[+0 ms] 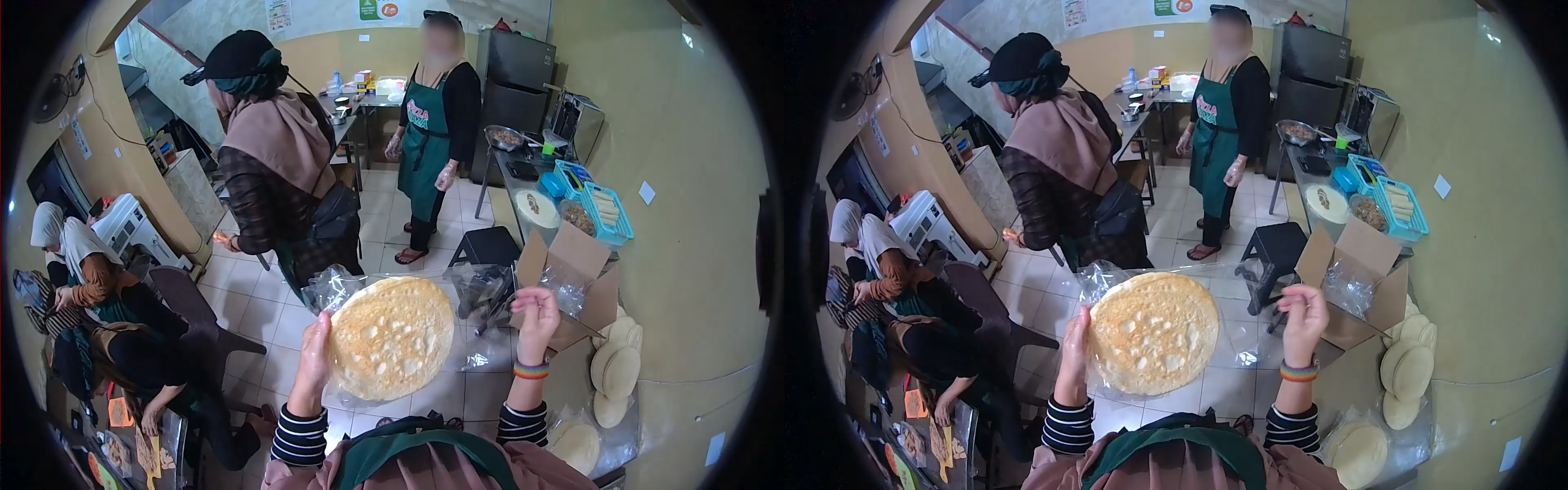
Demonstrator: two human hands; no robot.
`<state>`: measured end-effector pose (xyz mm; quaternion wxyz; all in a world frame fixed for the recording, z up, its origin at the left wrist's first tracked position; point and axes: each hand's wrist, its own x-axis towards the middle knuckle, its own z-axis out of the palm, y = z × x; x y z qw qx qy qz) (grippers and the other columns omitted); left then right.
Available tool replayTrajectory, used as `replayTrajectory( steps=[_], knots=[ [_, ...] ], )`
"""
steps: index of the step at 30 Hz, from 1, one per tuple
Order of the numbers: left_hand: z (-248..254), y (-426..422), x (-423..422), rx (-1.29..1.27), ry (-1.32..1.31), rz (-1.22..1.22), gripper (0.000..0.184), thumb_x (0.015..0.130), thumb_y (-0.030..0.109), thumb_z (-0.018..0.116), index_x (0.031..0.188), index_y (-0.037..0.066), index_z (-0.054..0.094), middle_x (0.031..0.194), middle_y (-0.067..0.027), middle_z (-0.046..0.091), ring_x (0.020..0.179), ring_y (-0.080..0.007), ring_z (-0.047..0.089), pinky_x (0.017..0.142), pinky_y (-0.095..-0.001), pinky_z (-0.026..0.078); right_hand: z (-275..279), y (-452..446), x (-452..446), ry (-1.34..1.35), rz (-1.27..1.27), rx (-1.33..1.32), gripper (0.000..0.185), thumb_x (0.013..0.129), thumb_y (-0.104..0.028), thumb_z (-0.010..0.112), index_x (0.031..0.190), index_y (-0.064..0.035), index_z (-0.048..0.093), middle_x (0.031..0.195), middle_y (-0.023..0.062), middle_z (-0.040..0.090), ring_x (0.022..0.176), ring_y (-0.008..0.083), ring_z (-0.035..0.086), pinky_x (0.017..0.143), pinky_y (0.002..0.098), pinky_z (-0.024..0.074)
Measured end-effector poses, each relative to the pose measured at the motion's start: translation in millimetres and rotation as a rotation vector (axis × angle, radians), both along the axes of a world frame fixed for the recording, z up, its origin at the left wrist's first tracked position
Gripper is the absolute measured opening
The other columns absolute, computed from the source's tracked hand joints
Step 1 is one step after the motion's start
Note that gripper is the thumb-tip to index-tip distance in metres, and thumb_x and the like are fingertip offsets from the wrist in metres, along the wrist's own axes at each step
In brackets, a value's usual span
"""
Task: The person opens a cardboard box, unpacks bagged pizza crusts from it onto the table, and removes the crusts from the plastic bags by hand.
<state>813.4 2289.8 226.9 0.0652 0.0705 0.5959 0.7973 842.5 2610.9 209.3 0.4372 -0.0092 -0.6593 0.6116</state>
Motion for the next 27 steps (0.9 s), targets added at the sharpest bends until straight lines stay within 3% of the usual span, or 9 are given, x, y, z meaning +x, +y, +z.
replayTrajectory(
  steps=[4,6,7,10,15,18,21,23,27],
  knots=[
    [-13.9,5.6,-8.2,-0.065,0.084,-0.067,0.043,0.091,0.036,0.038,0.098,-0.003,0.055,0.101,-0.0070,0.051,0.092,-0.0141,0.047,0.082,-0.0255,0.035,-8.8,-28.1,4.2,-0.245,0.299,0.041,0.018,0.086,-0.007,0.047,0.101,-0.0014,0.054,0.083,0.0049,0.058,0.063,0.0093,0.055,0.057,0.0199,0.0432],
    [-12.3,14.3,-10.1,-0.094,0.132,-0.090,0.044,0.092,0.035,0.038,0.098,-0.005,0.055,0.103,-0.0079,0.051,0.094,-0.0150,0.047,0.084,-0.0261,0.034,-26.1,-27.4,-5.2,-0.511,0.503,-0.171,0.023,0.088,-0.011,0.046,0.108,-0.0016,0.054,0.086,0.0042,0.058,0.060,0.0066,0.052,0.053,0.0180,0.0413],
    [-10.5,18.7,-11.4,-0.124,0.178,-0.106,0.044,0.092,0.034,0.037,0.098,-0.006,0.055,0.106,-0.0088,0.050,0.096,-0.0159,0.046,0.085,-0.0267,0.033,-34.1,-22.0,-7.0,-0.505,0.501,-0.171,0.023,0.088,-0.011,0.046,0.108,-0.0016,0.054,0.086,0.0042,0.058,0.060,0.0066,0.052,0.053,0.0180,0.0413],
    [-5.1,19.8,-14.5,-0.158,0.213,-0.146,0.042,0.093,0.030,0.035,0.098,-0.007,0.055,0.107,-0.0102,0.049,0.098,-0.0181,0.046,0.085,-0.0271,0.033,-43.9,-5.3,-5.1,-0.641,0.886,-0.475,0.030,0.088,-0.018,0.049,0.114,-0.0032,0.050,0.078,-0.0017,0.051,0.058,0.0012,0.041,0.048,0.0145,0.0332],
    [-2.9,22.6,-19.6,-0.240,0.277,-0.216,0.041,0.093,0.029,0.034,0.095,-0.007,0.054,0.102,-0.0106,0.049,0.093,-0.0188,0.045,0.082,-0.0274,0.033,-78.9,0.5,-11.7,-0.662,0.753,-0.320,0.024,0.087,-0.020,0.051,0.105,-0.0036,0.055,0.080,-0.0033,0.049,0.059,0.0035,0.041,0.051,0.0161,0.0349],
    [-11.3,22.4,-22.3,-0.248,0.259,-0.194,0.041,0.093,0.029,0.034,0.093,-0.007,0.055,0.100,-0.0098,0.049,0.089,-0.0184,0.046,0.081,-0.0277,0.034,-87.0,3.8,-10.9,-0.451,0.723,-0.177,0.019,0.085,-0.016,0.052,0.098,-0.0033,0.057,0.088,0.0013,0.054,0.066,0.0080,0.050,0.058,0.0174,0.0401],
    [-17.6,20.8,-24.4,-0.221,0.222,-0.147,0.042,0.093,0.030,0.035,0.094,-0.007,0.055,0.102,-0.0101,0.049,0.090,-0.0190,0.046,0.082,-0.0275,0.034,-53.0,3.4,5.0,-0.306,0.742,-0.456,0.013,0.082,-0.011,0.053,0.090,-0.0025,0.059,0.099,0.0085,0.056,0.072,0.0144,0.058,0.058,0.0197,0.0447],
    [-18.4,20.8,-24.1,-0.204,0.218,-0.122,0.042,0.093,0.030,0.035,0.094,-0.007,0.055,0.103,-0.0105,0.049,0.092,-0.0194,0.047,0.083,-0.0274,0.034,-51.0,18.1,16.0,-0.359,1.111,-0.667,0.011,0.080,-0.007,0.052,0.086,-0.0011,0.060,0.107,0.0133,0.055,0.072,0.0171,0.061,0.054,0.0219,0.0470],
    [-21.0,21.6,-29.1,-0.240,0.273,-0.235,0.044,0.092,0.033,0.035,0.097,-0.007,0.056,0.105,-0.0106,0.050,0.094,-0.0186,0.046,0.084,-0.0279,0.034,-65.9,-2.7,19.5,-0.632,0.725,-0.424,0.025,0.078,-0.004,0.055,0.103,-0.0014,0.055,0.099,0.0113,0.058,0.066,0.0100,0.059,0.052,0.0222,0.0466]
  ],
)
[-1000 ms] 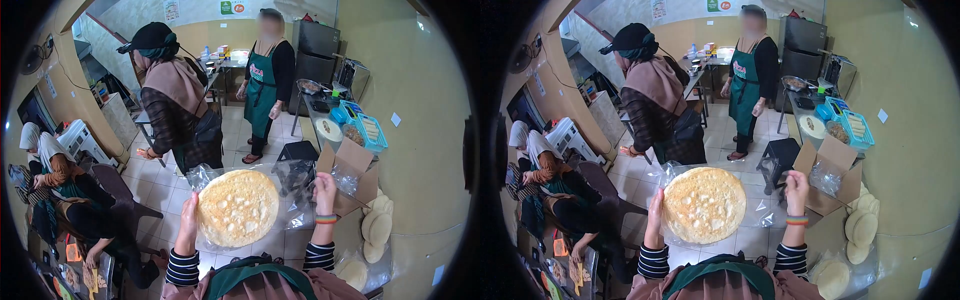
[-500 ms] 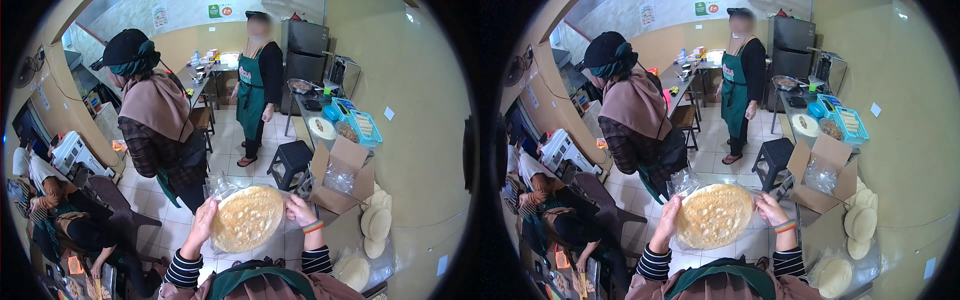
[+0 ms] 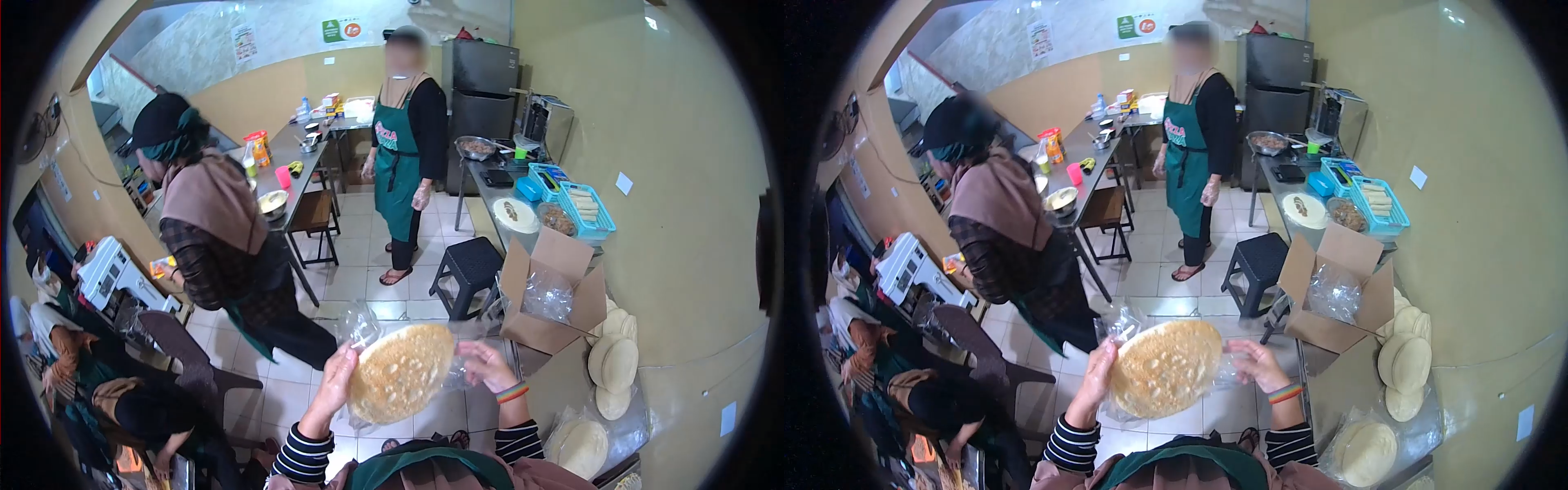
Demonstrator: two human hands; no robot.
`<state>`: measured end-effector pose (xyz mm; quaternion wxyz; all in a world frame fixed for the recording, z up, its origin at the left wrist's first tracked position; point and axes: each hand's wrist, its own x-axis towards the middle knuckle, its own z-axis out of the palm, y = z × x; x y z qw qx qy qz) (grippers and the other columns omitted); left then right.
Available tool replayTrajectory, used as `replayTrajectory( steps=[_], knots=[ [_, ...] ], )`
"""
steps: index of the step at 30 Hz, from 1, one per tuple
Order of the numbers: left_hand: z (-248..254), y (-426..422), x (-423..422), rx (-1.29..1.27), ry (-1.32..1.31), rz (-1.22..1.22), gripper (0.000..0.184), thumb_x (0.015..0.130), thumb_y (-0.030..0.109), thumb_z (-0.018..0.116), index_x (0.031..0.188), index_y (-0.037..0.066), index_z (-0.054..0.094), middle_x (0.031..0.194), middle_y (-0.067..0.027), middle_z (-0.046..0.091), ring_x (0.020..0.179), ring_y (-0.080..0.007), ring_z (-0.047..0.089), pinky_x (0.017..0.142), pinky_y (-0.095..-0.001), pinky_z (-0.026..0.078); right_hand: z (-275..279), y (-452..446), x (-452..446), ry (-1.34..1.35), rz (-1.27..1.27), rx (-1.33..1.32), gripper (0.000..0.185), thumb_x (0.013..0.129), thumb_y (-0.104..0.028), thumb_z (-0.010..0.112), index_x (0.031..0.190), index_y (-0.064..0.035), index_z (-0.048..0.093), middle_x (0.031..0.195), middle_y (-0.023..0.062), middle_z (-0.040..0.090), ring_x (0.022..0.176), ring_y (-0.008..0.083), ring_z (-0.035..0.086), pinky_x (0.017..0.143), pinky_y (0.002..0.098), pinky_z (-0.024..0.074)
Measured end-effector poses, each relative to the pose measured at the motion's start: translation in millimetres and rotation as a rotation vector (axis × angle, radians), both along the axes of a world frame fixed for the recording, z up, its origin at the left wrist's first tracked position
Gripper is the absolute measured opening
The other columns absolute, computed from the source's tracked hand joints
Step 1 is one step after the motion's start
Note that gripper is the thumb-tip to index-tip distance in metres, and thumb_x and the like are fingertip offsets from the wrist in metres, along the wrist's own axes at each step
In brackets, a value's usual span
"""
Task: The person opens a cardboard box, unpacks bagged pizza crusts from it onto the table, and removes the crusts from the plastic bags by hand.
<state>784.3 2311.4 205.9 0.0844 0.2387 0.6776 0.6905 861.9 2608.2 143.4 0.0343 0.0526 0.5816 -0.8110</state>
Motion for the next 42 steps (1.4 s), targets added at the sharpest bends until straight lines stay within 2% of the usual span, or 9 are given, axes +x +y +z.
replayTrajectory(
  steps=[3,10,16,26,33,35,37,40,42],
  knots=[
    [-6.3,17.4,3.0,-0.106,-0.088,-0.176,0.051,0.093,0.039,0.032,0.100,-0.006,0.053,0.090,-0.0078,0.050,0.088,-0.0160,0.045,0.080,-0.0288,0.036,-51.3,7.1,14.1,0.029,0.068,0.030,0.035,0.076,-0.008,0.063,0.109,-0.0007,0.052,0.097,0.0063,0.060,0.074,0.0104,0.058,0.063,0.0237,0.0476],
    [-6.2,62.3,12.0,-0.418,0.074,-0.704,0.050,0.093,0.038,0.030,0.117,-0.003,0.049,0.115,-0.0166,0.051,0.107,-0.0239,0.045,0.095,-0.0325,0.032,-82.1,39.2,103.8,-0.070,-0.180,-0.006,0.043,0.074,-0.008,0.066,0.113,0.0005,0.050,0.103,0.0072,0.059,0.094,0.0164,0.056,0.080,0.0305,0.0470],
    [-40.3,102.7,6.9,-0.100,-0.400,-0.413,0.048,0.091,0.038,0.039,0.117,0.000,0.050,0.111,-0.0122,0.053,0.098,-0.0177,0.050,0.083,-0.0311,0.042,-77.9,100.9,184.5,0.100,-0.908,-0.526,0.042,0.078,-0.008,0.060,0.117,-0.0043,0.045,0.109,0.0089,0.056,0.098,0.0224,0.055,0.085,0.0358,0.0464],
    [-73.5,171.1,31.2,-0.114,-0.502,-0.185,0.024,0.085,0.008,0.052,0.108,0.001,0.051,0.101,-0.0071,0.054,0.082,-0.0154,0.057,0.068,-0.0269,0.048,-81.2,305.4,267.3,0.204,-1.689,0.461,0.038,0.080,-0.012,0.062,0.112,-0.0014,0.045,0.102,0.0071,0.053,0.092,0.0162,0.050,0.083,0.0283,0.0404],
    [-81.4,202.6,43.0,0.007,-0.385,-0.200,0.026,0.085,0.006,0.052,0.104,0.010,0.035,0.097,-0.0061,0.051,0.081,-0.0139,0.055,0.064,-0.0251,0.048,-74.9,299.1,203.0,-0.114,-1.376,0.937,0.048,0.080,-0.009,0.056,0.124,-0.0002,0.037,0.118,0.0141,0.048,0.110,0.0251,0.045,0.098,0.0356,0.0266],
    [-81.6,212.1,44.8,-0.002,-0.389,-0.213,0.025,0.085,0.006,0.052,0.104,0.010,0.036,0.097,-0.0061,0.051,0.081,-0.0138,0.055,0.064,-0.0251,0.048,-31.6,226.5,166.1,0.137,-1.136,0.941,0.044,0.078,-0.010,0.054,0.120,0.0001,0.043,0.114,0.0128,0.050,0.109,0.0271,0.046,0.096,0.0381,0.0302],
    [-86.0,220.6,45.6,0.015,-0.403,-0.252,0.026,0.086,0.007,0.051,0.107,0.008,0.036,0.097,-0.0067,0.050,0.081,-0.0141,0.055,0.065,-0.0254,0.048,-10.3,157.0,120.1,0.517,-0.774,1.242,0.042,0.072,-0.024,0.061,0.105,0.0001,0.053,0.108,0.0156,0.053,0.098,0.0332,0.051,0.088,0.0426,0.0383],
    [-78.3,234.1,47.0,0.129,-0.501,-0.320,0.033,0.086,0.008,0.051,0.113,0.009,0.033,0.100,-0.0082,0.049,0.083,-0.0147,0.055,0.064,-0.0273,0.049,16.1,76.2,80.3,0.425,-0.245,1.379,0.076,0.063,-0.048,0.069,0.117,-0.0004,0.047,0.127,0.0221,0.038,0.120,0.0373,0.033,0.097,0.0455,0.0288],
    [-67.6,233.2,51.9,0.161,-0.534,-0.382,0.034,0.086,0.004,0.049,0.114,0.008,0.030,0.103,-0.0093,0.047,0.093,-0.0169,0.052,0.072,-0.0287,0.049,-13.4,61.4,64.7,0.456,-0.275,1.290,0.087,0.060,-0.052,0.069,0.123,-0.0005,0.039,0.131,0.0223,0.031,0.124,0.0383,0.027,0.098,0.0472,0.0258]
  ],
)
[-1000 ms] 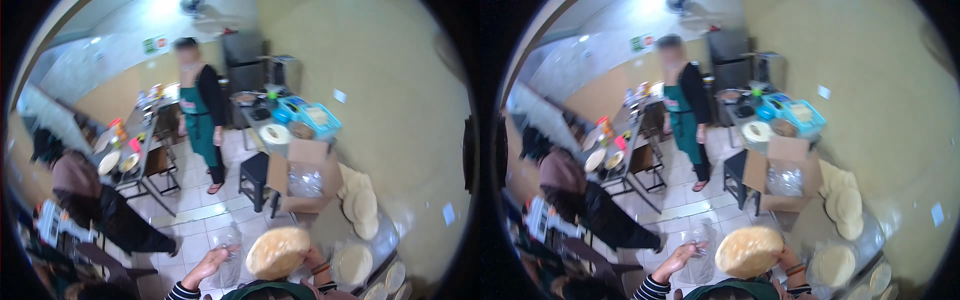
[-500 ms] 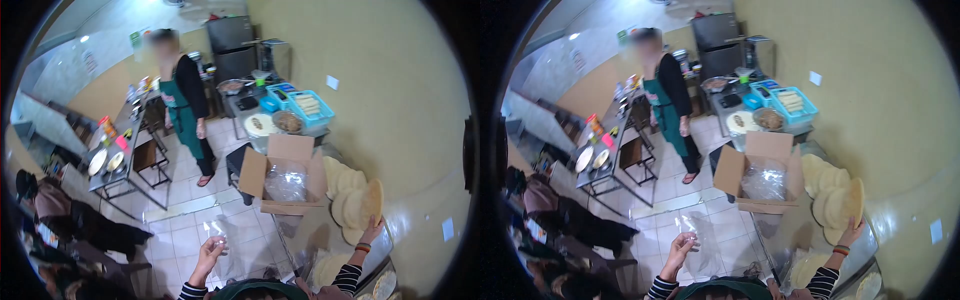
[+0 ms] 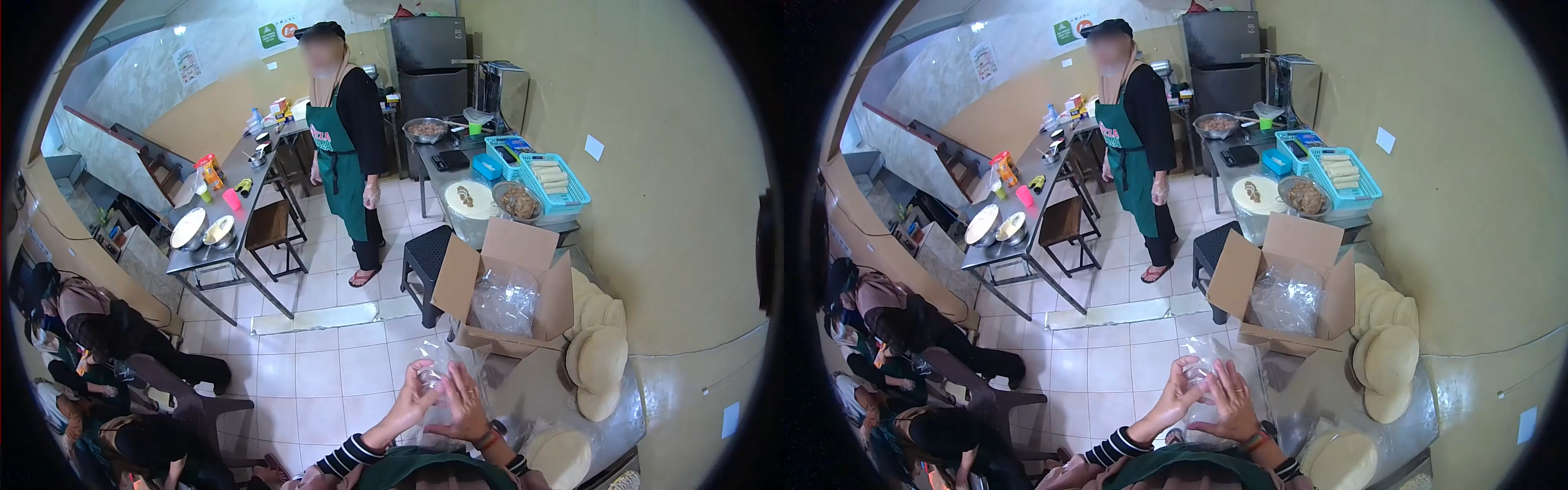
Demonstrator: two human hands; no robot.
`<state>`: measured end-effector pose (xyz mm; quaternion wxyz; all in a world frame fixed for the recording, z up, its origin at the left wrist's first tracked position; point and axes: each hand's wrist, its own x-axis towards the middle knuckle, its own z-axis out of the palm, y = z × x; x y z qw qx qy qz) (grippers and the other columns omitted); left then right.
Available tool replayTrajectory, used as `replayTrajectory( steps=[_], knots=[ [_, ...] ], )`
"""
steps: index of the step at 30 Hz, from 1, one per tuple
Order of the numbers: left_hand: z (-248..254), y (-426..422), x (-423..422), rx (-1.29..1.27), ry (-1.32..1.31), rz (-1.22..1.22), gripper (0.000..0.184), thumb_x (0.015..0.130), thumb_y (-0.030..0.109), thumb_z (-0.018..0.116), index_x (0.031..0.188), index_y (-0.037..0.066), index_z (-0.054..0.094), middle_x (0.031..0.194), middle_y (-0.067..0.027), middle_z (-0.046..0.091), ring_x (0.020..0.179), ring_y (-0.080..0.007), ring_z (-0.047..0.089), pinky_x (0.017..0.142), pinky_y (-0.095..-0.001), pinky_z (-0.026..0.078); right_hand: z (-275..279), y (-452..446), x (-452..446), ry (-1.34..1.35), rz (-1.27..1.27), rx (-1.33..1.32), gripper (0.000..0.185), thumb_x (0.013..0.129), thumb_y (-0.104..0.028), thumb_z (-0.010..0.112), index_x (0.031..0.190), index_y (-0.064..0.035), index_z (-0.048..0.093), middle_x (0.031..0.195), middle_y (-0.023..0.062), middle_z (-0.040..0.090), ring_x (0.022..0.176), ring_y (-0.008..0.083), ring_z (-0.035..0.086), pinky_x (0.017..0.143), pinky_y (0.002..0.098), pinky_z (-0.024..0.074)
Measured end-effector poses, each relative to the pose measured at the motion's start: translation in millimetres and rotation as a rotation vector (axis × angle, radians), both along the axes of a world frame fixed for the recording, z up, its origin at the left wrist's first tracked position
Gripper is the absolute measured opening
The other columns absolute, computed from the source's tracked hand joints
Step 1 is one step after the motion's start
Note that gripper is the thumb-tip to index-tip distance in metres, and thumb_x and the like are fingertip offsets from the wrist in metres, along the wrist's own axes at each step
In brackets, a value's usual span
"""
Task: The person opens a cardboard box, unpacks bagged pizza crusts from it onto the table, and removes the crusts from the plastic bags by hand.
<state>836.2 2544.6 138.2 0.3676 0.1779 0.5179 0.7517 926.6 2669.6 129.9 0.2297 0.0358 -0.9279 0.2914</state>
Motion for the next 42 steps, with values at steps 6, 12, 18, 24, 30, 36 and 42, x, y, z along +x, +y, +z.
replayTrajectory(
  steps=[6,12,18,24,30,36,42],
  knots=[
    [-24.2,-26.2,-12.0,0.023,0.159,-0.112,0.023,0.083,-0.007,0.046,0.101,0.004,0.040,0.115,-0.0118,0.044,0.107,-0.0187,0.045,0.090,-0.0298,0.040,-23.5,-14.3,-7.5,0.036,0.043,-0.124,0.105,0.059,-0.058,0.068,0.132,-0.0004,0.021,0.135,0.0253,0.023,0.125,0.0391,0.024,0.098,0.0473,0.0244],
    [-38.5,-69.1,-40.2,-0.108,0.289,-0.101,0.030,0.076,-0.017,0.035,0.078,-0.002,0.061,0.111,-0.0124,0.050,0.097,-0.0193,0.054,0.082,-0.0276,0.046,-80.7,33.6,80.9,-0.019,-0.785,-0.109,0.038,0.073,-0.019,0.055,0.104,0.0023,0.054,0.105,0.0216,0.055,0.097,0.0377,0.051,0.087,0.0421,0.0382],
    [-46.1,-113.5,-62.7,-0.212,0.146,0.227,0.045,0.074,-0.016,0.032,0.110,-0.002,0.054,0.104,-0.0097,0.056,0.086,-0.0174,0.058,0.076,-0.0292,0.049,-122.7,47.4,209.4,-1.103,-1.732,-0.141,0.100,0.061,-0.038,0.070,0.136,-0.0092,0.011,0.139,0.0227,0.011,0.125,0.0435,0.018,0.099,0.0481,0.0275],
    [-54.7,-132.6,-73.4,-0.187,0.055,0.461,0.045,0.072,-0.015,0.032,0.109,-0.003,0.054,0.102,-0.0111,0.057,0.084,-0.0180,0.059,0.072,-0.0290,0.050,-121.1,17.6,200.2,-1.290,-1.546,-0.179,0.110,0.056,-0.044,0.074,0.138,-0.0216,0.004,0.142,0.0192,-0.005,0.129,0.0423,0.011,0.099,0.0523,0.0250],
    [-50.8,-139.3,-72.8,-0.165,0.117,0.403,0.045,0.073,-0.017,0.030,0.101,-0.001,0.060,0.109,-0.0109,0.050,0.088,-0.0186,0.058,0.074,-0.0278,0.050,-144.8,-2.3,190.1,-1.082,-1.341,0.006,0.077,0.071,-0.026,0.066,0.135,-0.0268,0.023,0.142,0.0183,0.006,0.126,0.0446,0.017,0.096,0.0522,0.0285],
    [-60.2,-149.6,-77.1,-0.247,0.316,0.336,0.042,0.074,-0.017,0.033,0.098,0.001,0.062,0.106,-0.0120,0.049,0.088,-0.0188,0.057,0.075,-0.0259,0.049,-115.6,19.4,171.6,-0.869,-1.121,-0.431,0.058,0.076,-0.018,0.057,0.130,-0.0218,0.036,0.135,0.0180,0.028,0.120,0.0394,0.033,0.090,0.0489,0.0358],
    [-69.0,-152.2,-74.9,-0.207,0.297,0.275,0.041,0.076,-0.017,0.034,0.098,0.002,0.062,0.108,-0.0117,0.048,0.089,-0.0196,0.057,0.073,-0.0251,0.049,-107.2,-9.9,156.5,-1.346,-1.116,0.067,0.089,0.069,-0.049,0.062,0.138,-0.0202,0.015,0.144,0.0103,-0.005,0.132,0.0321,0.007,0.099,0.0568,0.0201]
  ],
)
